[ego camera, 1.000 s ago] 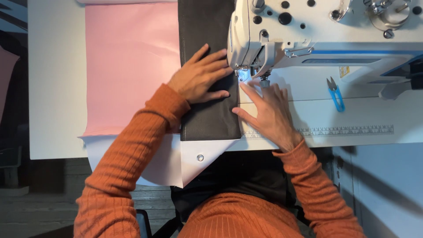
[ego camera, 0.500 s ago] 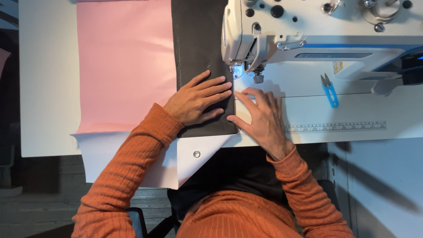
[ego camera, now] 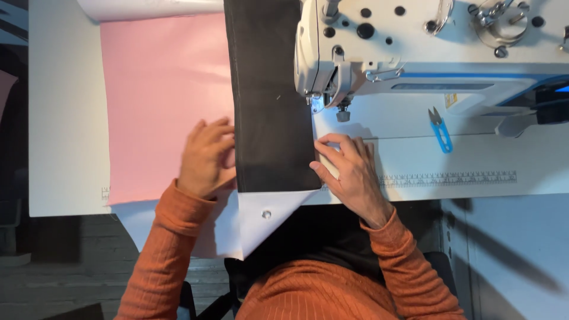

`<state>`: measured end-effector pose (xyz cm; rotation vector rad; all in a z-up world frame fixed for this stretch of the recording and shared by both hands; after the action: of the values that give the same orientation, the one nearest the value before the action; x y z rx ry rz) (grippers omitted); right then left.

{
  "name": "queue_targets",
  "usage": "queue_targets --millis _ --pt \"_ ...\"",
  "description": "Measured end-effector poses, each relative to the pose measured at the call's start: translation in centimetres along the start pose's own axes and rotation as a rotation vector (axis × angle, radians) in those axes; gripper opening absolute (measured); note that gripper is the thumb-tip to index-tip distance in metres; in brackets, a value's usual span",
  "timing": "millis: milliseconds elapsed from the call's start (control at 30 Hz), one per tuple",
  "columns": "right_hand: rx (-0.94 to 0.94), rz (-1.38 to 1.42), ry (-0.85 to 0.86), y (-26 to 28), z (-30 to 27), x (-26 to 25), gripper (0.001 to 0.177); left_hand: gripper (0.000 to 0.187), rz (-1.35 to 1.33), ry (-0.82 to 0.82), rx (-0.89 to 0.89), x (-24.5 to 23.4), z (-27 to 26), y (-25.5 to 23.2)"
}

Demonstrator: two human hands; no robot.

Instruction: Sewing together pieces of printed material using an industrial sewing machine.

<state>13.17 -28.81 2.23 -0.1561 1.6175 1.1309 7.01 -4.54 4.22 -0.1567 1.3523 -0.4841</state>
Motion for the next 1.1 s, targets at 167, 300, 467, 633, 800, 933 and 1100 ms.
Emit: queue_targets --millis 167,300,467,633,800,933,1100 --pt "-0.02 -0.018 -0.056 0.0 0.0 -0.3 0.04 0.039 -0.282 0.225 0.127 5.2 0.6 -1.6" --pt "-0.026 -0.086 -0.07 0.3 -0.5 0.0 0.051 0.04 -0.438 0.341 0.032 7.0 0.8 -1.5" --pt "-0.013 -0.096 -0.026 0.5 -0.4 -0.4 0.067 0.038 -0.368 0.34 0.078 7.5 1.8 -1.9" --pt "-0.001 -0.144 -0.037 0.2 0.0 -0.2 0.075 0.037 -0.276 0.311 0.1 7.0 2.4 -1.4" --pt "-0.081 -0.178 -0.052 0.0 -0.1 0.1 0.071 0.036 -0.209 0.311 0.147 7.8 3.0 -0.6" --pt "-0.024 -0.145 0.049 -1.0 0.2 1.4 0.073 0.035 -0.143 0.291 0.158 6.7 2.7 -0.3" --pt "-0.155 -0.236 -0.014 0.2 0.7 0.7 0.069 0.034 -0.065 0.267 0.181 4.8 2.5 -0.5"
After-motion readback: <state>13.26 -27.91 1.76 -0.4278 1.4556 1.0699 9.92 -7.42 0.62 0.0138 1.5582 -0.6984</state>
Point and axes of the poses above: each hand's wrist, its own z-axis towards the middle knuckle, its own x-axis out of the palm, y = z × x, the point moved 7 cm from there along z, towards the middle knuckle, and after that the axes turned 11 degrees about y, right-handed, at the moved point
